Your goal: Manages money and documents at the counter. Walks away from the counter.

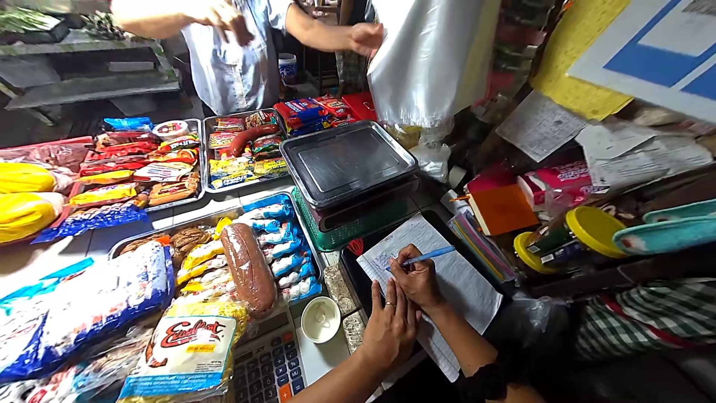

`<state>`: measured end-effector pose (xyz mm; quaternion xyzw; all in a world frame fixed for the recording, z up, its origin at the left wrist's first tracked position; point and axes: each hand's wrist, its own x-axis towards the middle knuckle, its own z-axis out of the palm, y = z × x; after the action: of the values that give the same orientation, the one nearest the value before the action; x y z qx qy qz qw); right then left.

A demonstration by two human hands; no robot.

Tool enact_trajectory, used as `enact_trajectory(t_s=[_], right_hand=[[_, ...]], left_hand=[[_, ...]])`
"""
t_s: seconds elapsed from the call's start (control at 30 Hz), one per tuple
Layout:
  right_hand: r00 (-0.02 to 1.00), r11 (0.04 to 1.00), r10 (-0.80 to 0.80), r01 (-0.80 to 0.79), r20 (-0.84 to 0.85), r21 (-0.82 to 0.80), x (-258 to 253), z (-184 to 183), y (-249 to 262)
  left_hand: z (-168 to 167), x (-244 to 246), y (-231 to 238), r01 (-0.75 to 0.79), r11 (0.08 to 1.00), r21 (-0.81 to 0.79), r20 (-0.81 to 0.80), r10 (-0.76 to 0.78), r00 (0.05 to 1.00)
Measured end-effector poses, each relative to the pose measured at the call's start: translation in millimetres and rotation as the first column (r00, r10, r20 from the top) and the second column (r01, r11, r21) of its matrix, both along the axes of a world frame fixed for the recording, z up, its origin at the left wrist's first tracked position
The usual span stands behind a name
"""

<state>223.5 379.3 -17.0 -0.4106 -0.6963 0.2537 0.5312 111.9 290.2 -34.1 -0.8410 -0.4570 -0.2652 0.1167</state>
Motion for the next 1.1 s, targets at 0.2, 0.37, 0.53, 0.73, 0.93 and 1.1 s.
enact_trajectory(t_s=[0.2,0.37,0.53,0.73,0.93,1.1], right_hand=[[1.0,1.0,-0.01,0.01,0.013,0.025,0.1,-1.8,-0.4],[0.999,0.998,-0.044,0.044,0.0,0.043,0.1,-2.7,-0.6],[1.0,0.999,-0.028,0.028,0.005,0.017,0.4,-1.6,-1.1],[0.998,0.998,-0.062,0.061,0.026,0.026,0.3,-1.5,-0.4],[0.997,0.997,-0.074,0.074,0.023,0.021,0.2,-1.4,0.2],[0.996,0.996,-0.091,0.09,0.026,0.026,-0.9,-1.0,0.7]], left_hand=[[-1.0,-0.1,-0.5,0.009,1.0,-0.011,0.024,-0.009,1.0],[0.4,-0.2,-0.4,0.001,1.0,-0.002,0.01,-0.001,1.0],[0.5,0.9,-0.4,0.004,1.0,-0.006,0.012,-0.004,1.0],[-0.5,0.4,-0.7,-0.004,1.0,0.002,-0.001,0.004,1.0],[0.7,0.3,-0.3,-0.002,1.0,0.009,-0.014,0.002,1.0],[0.8,-0.8,0.1,0.005,1.0,0.006,-0.015,-0.005,1.0]])
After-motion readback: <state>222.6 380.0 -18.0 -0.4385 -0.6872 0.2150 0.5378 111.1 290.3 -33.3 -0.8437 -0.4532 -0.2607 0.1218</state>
